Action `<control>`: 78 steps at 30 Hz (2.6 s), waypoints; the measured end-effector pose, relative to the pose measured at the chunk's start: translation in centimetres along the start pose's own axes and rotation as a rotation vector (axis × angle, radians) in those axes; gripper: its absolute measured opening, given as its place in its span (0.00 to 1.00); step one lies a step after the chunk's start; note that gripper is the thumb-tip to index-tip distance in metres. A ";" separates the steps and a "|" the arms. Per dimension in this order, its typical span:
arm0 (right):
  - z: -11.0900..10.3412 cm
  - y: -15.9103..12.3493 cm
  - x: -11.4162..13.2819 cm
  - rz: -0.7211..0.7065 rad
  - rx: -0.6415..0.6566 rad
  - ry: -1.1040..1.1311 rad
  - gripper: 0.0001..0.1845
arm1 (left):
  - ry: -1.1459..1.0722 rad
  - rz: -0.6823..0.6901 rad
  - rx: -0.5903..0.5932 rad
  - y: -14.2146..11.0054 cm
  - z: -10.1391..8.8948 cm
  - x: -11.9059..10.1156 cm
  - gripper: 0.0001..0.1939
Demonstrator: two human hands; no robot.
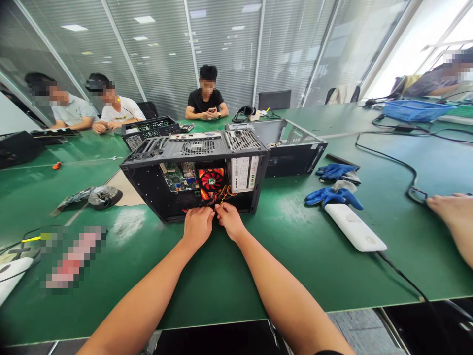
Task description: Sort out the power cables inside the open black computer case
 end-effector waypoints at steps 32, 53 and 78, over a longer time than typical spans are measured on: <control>0.3 0.1 -0.1 0.027 0.038 0.025 0.24 | -0.043 0.018 0.024 0.0 0.4 0.5 0.10; 0.2 -0.1 0.3 0.019 0.014 0.032 0.20 | -0.038 -0.020 0.028 0.1 0.3 0.9 0.09; -0.1 0.0 0.3 0.003 -0.002 0.048 0.23 | -0.079 -0.063 0.038 -0.5 0.7 1.1 0.10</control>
Point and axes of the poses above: each hand's wrist, its own y-axis towards the middle knuckle, its own z-axis out of the palm, x = y × z, the point moved 10 cm from there along y, towards the middle knuckle, and after that the axes turned 11 degrees about -y, right-handed, at the moved point
